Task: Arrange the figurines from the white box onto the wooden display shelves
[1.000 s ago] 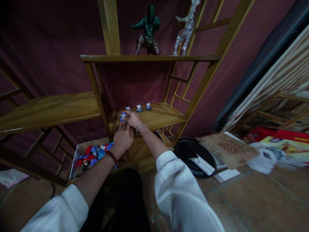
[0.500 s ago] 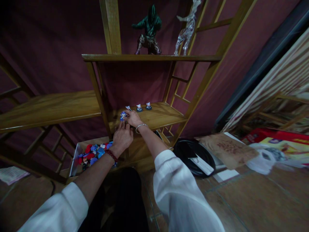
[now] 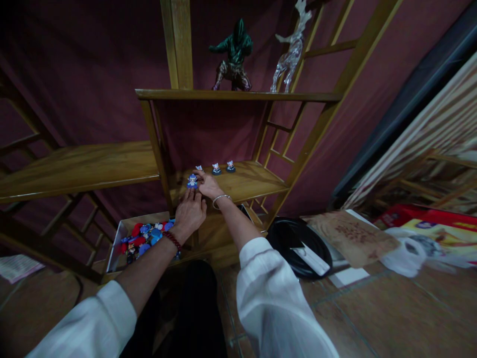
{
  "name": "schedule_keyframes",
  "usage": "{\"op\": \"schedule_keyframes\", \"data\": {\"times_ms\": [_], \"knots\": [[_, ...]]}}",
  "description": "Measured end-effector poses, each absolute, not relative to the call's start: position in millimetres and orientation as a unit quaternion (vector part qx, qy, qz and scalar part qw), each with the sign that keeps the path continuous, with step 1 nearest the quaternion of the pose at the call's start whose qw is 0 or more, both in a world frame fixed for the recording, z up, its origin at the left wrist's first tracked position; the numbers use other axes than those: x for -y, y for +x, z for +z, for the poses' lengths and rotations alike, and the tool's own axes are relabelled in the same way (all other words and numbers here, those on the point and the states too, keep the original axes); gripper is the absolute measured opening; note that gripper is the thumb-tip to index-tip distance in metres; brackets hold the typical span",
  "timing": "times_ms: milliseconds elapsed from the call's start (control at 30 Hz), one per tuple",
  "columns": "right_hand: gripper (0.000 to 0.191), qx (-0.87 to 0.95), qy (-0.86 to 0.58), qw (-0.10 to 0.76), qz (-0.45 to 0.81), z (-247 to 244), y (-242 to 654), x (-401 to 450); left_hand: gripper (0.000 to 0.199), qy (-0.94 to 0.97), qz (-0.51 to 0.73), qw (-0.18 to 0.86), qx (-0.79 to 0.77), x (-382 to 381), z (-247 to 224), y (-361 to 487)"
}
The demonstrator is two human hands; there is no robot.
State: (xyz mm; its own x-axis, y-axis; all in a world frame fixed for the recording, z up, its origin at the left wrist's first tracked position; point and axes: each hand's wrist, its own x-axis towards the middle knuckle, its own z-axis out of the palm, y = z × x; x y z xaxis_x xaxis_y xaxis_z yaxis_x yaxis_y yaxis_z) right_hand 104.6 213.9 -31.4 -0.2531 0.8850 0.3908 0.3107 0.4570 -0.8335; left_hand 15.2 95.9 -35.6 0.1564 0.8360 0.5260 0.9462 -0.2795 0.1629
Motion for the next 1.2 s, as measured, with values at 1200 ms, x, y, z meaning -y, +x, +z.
{"op": "schedule_keyframes", "data": {"times_ms": [1200], "knots": [[0.057,0.729,-0.428,0.450,0.289,-28.7,107.9,-206.3,0.028,-0.754,-0.313,0.075,0.572,-95.7,-36.5,13.6]]}}
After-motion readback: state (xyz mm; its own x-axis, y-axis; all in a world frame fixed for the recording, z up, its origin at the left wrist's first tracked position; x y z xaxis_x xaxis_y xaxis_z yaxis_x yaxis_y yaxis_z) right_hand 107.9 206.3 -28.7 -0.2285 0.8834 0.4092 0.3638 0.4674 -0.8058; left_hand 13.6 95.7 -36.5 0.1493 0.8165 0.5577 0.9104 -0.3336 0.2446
